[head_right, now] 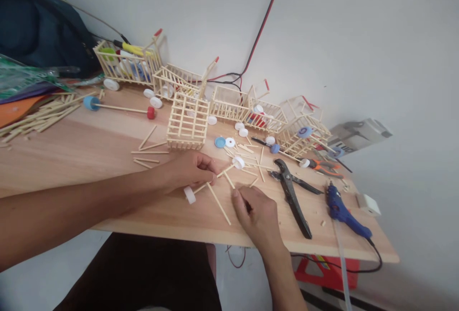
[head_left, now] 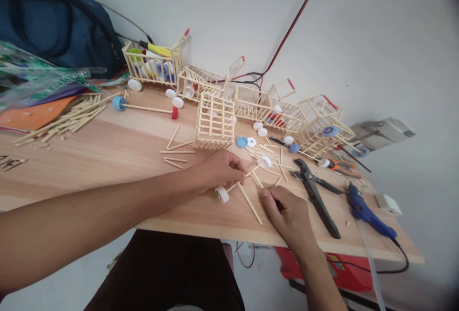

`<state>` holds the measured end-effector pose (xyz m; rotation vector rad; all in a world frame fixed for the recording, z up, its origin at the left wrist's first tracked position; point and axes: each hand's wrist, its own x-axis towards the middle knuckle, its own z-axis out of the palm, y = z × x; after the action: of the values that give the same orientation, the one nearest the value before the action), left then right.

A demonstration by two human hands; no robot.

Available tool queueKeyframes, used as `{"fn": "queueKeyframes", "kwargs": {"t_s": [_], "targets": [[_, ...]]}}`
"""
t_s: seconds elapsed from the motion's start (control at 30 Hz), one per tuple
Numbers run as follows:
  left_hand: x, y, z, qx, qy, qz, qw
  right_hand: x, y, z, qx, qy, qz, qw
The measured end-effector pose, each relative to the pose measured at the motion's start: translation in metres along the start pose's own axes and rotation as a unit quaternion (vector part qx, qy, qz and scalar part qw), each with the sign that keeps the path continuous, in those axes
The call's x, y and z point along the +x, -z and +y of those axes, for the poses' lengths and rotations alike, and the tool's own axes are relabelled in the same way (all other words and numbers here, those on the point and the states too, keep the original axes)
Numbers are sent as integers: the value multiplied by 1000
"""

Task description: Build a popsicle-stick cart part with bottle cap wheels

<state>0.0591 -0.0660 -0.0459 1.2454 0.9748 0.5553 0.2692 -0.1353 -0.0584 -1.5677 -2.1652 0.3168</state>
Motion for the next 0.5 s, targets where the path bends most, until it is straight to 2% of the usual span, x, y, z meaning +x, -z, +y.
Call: {"fn": "queueKeyframes", "kwargs": {"t_s": [0.5], "targets": [[4,-1,-4,-12,-2,2,1000,1,0,-1,15,9,-4,1000]]}}
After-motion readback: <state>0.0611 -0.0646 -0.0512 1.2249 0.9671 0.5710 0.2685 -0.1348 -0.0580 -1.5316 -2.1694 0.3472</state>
